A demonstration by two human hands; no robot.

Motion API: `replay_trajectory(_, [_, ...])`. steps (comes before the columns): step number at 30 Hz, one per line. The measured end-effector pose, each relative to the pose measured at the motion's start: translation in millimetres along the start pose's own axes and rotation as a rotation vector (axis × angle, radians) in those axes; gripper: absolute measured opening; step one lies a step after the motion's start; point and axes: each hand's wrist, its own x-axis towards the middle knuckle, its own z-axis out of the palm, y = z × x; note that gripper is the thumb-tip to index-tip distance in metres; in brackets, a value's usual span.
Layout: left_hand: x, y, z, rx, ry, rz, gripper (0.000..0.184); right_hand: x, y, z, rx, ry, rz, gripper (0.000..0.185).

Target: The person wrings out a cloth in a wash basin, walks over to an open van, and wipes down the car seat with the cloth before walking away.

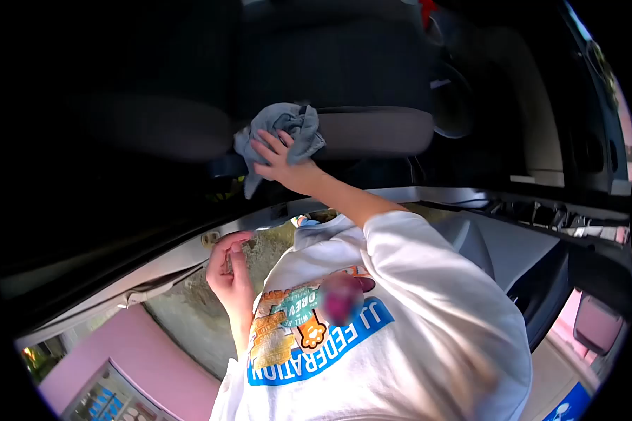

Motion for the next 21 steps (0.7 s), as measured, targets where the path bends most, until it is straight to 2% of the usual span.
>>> replay_trajectory(1, [2, 1, 3, 0.015, -0.005, -0.023, 0.02, -19, 12, -14, 0.016, -0.024, -0.097, 0.028])
replay_trajectory(2, [7, -2, 6, 0.019, -0.047, 0.088, 0.02, -40, 20, -28, 0.036, -0.048, -0.192, 0.024])
replay_trajectory(4, [11, -6, 7, 0.038, -0.073, 0.122, 0.019, -84, 43, -70, -0.046, -0.182, -0.22, 0.016])
replay_trajectory(7, [13, -9, 6, 0.058, -0.083, 0.143, 0.019, -152, 91, -117, -0.113, -0.132, -0.176, 0.016])
replay_trajectory(9, [13, -13, 2, 0.057, -0.086, 0.15, 0.018, -183, 108, -163, -0.188, -0.299, -0.063, 0.018])
replay_trajectory(10, [12, -17, -1, 0.041, -0.09, 0.137, 0.018, -223, 120, -177, -0.299, -0.25, 0.08, 0.018])
replay_trajectory(12, [8, -22, -4, 0.021, -0.088, 0.123, 0.018, -241, 119, -186, -0.387, -0.27, 0.189, 0.021])
replay_trajectory(13, [9, -26, -7, -0.002, -0.1, 0.118, 0.018, -259, 108, -189, -0.407, -0.192, 0.558, 0.025])
replay_trajectory(15, [8, -28, -11, -0.023, -0.106, 0.11, 0.019, -265, 106, -182, -0.414, -0.081, 0.754, 0.032])
replay_trajectory(16, [7, -31, -14, -0.043, -0.127, 0.093, 0.019, -264, 107, -179, -0.42, -0.083, 0.759, 0.032])
replay_trajectory(18, [7, -32, -18, -0.064, -0.146, 0.08, 0.019, -238, 125, -161, 0.649, 0.79, 1.569, 0.037])
replay_trajectory(19, [8, -32, -18, -0.066, -0.174, 0.071, 0.019, -226, 132, -131, 1.212, 1.114, 1.758, 0.045])
replay_trajectory(21, [5, -33, -20, -0.06, -0.189, 0.063, 0.019, -245, 147, -65, 1.19, 1.11, 1.742, 0.024])
